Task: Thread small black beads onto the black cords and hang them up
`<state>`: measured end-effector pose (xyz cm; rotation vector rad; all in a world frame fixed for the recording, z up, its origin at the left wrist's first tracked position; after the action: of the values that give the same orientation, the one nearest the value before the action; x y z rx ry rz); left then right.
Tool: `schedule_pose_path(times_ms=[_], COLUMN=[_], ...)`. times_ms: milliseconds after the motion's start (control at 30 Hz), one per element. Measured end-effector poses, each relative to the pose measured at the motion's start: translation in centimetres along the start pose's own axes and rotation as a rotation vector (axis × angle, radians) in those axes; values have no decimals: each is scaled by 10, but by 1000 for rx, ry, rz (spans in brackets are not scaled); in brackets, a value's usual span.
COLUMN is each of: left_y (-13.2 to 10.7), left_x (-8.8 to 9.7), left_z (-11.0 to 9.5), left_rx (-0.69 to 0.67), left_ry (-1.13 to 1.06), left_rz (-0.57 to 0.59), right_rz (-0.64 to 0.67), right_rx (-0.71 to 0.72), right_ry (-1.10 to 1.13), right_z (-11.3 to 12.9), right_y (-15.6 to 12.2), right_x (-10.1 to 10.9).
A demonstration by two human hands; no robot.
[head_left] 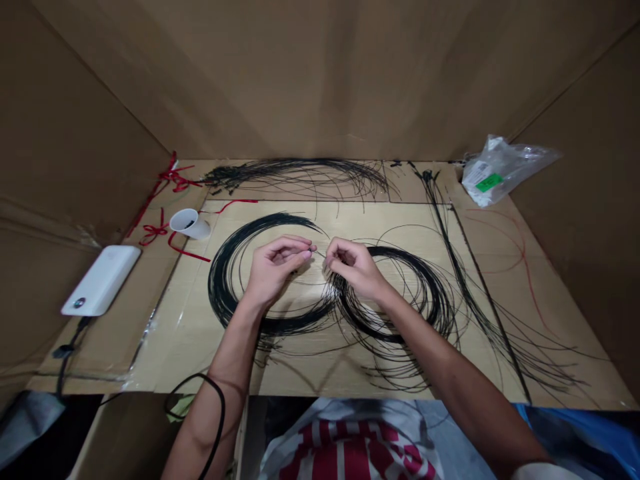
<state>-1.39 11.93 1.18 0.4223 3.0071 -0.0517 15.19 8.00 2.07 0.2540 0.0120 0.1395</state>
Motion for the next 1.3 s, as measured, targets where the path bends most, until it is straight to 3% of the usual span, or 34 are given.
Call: schedule_pose_path(times_ms=[333, 767, 1300], left_y=[-1, -3, -3], left_x=[-1, -9, -9], left_z=[12, 11, 12], left_rx=[108, 120, 115], left_ry=[-36, -58, -47], left_rz=[22, 81, 74], right_rz=[1, 28, 52], right_rx=[-10, 17, 16], right_ry=[-6, -24, -51], right_z=[0, 4, 7], right_y=[0, 0, 0], right_x=[-1, -4, -7])
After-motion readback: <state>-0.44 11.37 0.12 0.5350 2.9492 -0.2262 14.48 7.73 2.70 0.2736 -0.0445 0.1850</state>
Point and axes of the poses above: each hand's wrist, its own y-axis towards the middle knuckle, its own x-axis out of the back of the hand, z = x × y, the point moved 10 cm from there along y, towards the middle knuckle, and after that the axes turned 5 degrees about x, right-handed, at the moved point
